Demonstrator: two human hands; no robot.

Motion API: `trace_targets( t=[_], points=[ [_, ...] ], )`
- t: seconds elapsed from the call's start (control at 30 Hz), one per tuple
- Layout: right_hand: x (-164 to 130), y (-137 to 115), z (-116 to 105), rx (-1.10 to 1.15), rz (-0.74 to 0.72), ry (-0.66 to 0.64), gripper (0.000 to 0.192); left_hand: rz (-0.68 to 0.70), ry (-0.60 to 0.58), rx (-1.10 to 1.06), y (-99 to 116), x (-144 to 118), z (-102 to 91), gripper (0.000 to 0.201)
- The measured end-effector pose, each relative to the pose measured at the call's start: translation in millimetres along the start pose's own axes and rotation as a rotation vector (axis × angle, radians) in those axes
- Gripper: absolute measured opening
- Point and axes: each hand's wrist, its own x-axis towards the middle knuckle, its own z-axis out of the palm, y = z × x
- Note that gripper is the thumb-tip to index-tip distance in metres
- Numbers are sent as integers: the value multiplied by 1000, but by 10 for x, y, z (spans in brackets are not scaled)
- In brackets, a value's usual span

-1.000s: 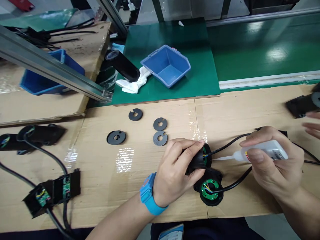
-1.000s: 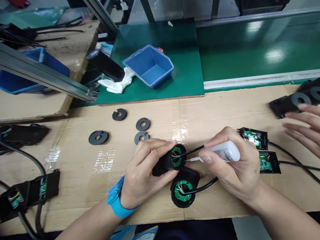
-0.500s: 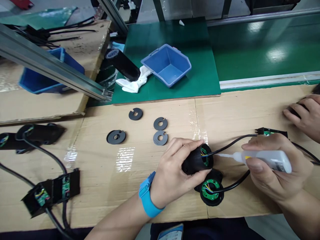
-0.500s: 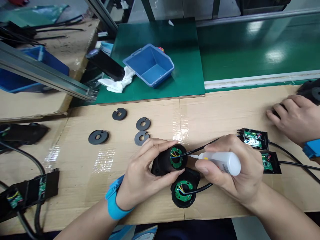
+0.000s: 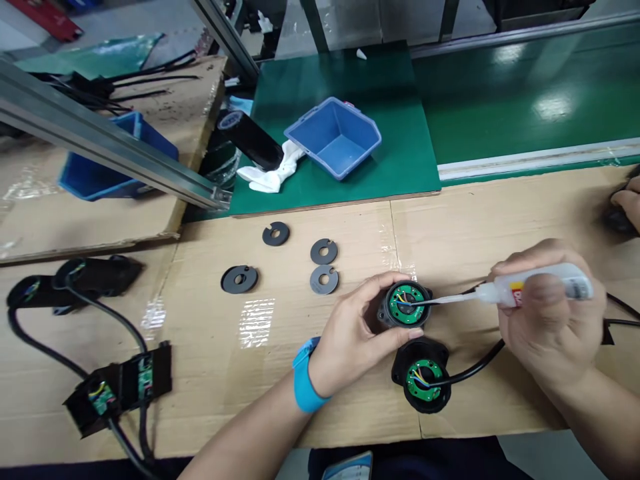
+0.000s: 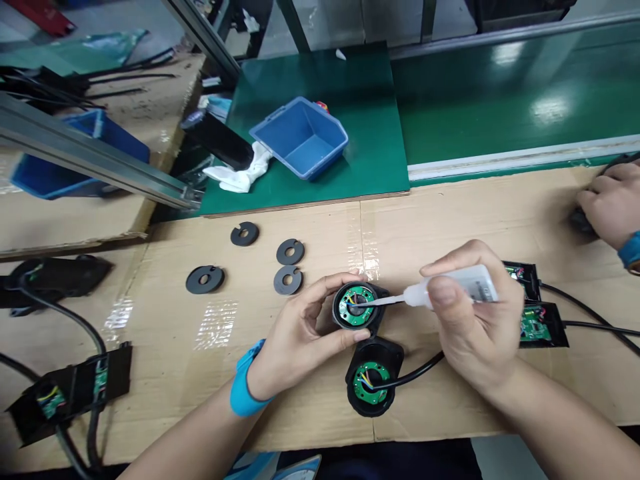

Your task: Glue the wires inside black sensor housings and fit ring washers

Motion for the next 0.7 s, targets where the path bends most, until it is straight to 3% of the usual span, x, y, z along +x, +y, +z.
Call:
trace_targets(
  t=[0.13, 0.3, 0.7],
  points=[
    [4, -9, 115, -43, -18, -64, 15, -88, -41, -188, -45, 4, 56, 61],
    [-44, -27, 124, -93, -51, -146, 15, -117, -49, -249, -19, 21, 92, 61],
    [-81, 8, 115, -143, -96, -119, 20, -120, -56, -254, -11, 1, 78, 62]
  ],
)
